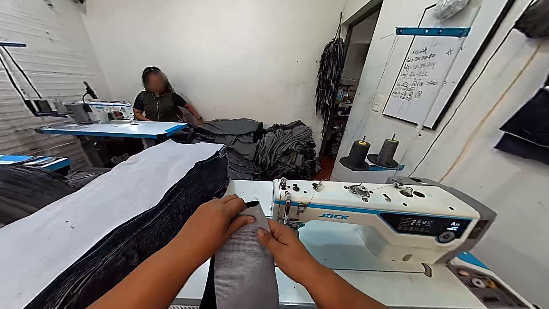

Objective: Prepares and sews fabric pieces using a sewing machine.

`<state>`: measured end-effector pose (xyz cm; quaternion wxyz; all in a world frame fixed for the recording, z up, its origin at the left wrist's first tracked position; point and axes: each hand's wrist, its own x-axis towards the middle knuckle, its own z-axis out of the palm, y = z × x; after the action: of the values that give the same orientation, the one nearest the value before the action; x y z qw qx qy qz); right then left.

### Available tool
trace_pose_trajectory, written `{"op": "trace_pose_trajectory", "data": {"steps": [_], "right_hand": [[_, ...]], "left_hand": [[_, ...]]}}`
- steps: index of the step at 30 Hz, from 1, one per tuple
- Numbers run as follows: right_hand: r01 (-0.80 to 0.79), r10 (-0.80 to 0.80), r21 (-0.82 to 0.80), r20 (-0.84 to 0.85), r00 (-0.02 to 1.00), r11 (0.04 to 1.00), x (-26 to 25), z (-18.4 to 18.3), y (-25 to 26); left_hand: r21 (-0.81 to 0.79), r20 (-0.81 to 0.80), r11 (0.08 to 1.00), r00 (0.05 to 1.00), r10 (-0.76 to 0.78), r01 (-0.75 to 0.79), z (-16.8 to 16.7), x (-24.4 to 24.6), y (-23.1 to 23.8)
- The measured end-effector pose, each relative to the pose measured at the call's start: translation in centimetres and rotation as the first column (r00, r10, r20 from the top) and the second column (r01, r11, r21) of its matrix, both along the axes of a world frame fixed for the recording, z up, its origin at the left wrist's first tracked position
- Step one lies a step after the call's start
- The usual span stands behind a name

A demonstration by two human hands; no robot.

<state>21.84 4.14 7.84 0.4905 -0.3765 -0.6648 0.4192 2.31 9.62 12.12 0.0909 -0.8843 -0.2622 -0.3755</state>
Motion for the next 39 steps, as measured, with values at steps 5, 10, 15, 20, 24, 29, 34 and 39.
{"op": "trace_pose_trajectory", "data": {"steps": [5, 10, 15, 20, 24, 29, 34, 39], "right_hand": [[0.194, -0.199, 0.284, -0.011, 0.980, 0.939, -0.3, 0.4, 0.2], [0.245, -0.238, 0.391, -0.069, 0.969, 0.887, 0.2, 0.2, 0.2], [0.242, -0.207, 0.377, -0.132, 0.969, 0.894, 0.3, 0.1, 0.0], [0.211, -0.174, 0.387, -0.129, 0.976, 0.898, 0.4, 0.2, -0.4], [0.171, -0.138, 0.372, -0.112, 0.984, 0.912, -0.3, 0.3, -0.6], [0.194, -0.178, 0.317, -0.080, 0.981, 0.928, -0.6, 0.1, -0.2], [-0.048, 0.088, -0.360, 0.096, 0.992, 0.932, -0.8, -7.6, -1.9], [-0.204, 0.383, -0.674, 0.126, 0.915, 0.710, 1.7, -15.3, -4.5]], "left_hand": [[0.179, -0.001, 0.983, 0.999, -0.042, 0.042, 0.0, 0.5, -1.9], [-0.014, -0.048, 0.999, 0.998, 0.048, -0.049, 1.1, -2.9, -3.5], [0.099, 0.102, 0.992, 0.993, 0.064, -0.074, -0.5, -3.5, -3.0], [0.067, 0.148, 0.986, 0.979, 0.144, -0.155, -0.1, -3.0, -3.1], [0.013, 0.030, 0.991, 0.991, 0.131, -0.132, 0.9, -0.1, -4.7], [-0.102, -0.116, 0.979, 0.980, 0.162, -0.174, 1.9, 1.2, -3.3], [-0.469, -0.540, 0.743, 0.821, 0.186, -0.477, -2.7, 2.7, 7.6], [-0.706, -0.476, 0.636, 0.873, -0.102, -0.311, -17.6, 5.7, 6.6]]}}
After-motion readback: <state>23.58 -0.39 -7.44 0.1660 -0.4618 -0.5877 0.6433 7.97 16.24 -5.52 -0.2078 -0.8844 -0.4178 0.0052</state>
